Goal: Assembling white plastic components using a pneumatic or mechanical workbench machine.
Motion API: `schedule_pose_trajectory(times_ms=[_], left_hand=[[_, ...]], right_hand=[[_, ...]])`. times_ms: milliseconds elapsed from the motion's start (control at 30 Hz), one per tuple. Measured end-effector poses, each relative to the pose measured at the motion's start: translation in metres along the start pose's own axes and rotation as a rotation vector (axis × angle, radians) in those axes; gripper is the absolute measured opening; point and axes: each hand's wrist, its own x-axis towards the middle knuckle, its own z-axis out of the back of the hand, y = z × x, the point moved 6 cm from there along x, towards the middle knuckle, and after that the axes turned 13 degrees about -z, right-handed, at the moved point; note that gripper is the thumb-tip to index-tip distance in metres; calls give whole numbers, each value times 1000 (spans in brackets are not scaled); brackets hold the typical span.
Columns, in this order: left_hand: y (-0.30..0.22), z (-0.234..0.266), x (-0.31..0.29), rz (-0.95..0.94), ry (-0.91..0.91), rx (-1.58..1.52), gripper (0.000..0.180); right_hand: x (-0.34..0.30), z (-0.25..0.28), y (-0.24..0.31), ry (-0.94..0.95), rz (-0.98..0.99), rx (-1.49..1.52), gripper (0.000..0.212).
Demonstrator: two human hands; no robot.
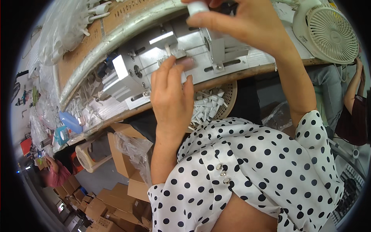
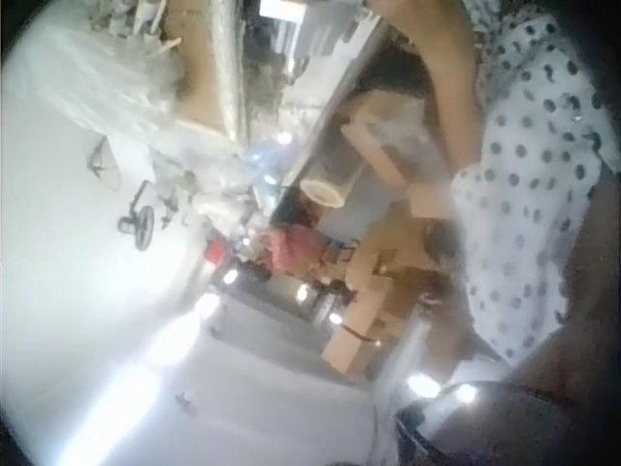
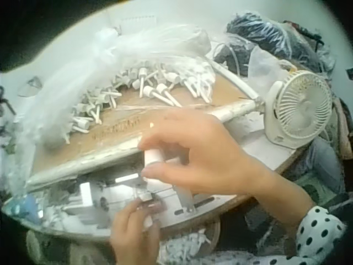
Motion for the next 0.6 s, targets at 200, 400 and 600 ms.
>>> schedule_pose_trajectory(times_ms=[200,400,600], left_hand=[[-3,16,-32,-2,-256,-37,29],[3,27,-111,136,-196,2,28],[11,-17,-182,306,36,-145,33]], right_hand=[[-45,-47,14,148,243,156,18],[-53,-85,12,274,381,-214,29],[-49,-90,19,262,347,-326,17]])
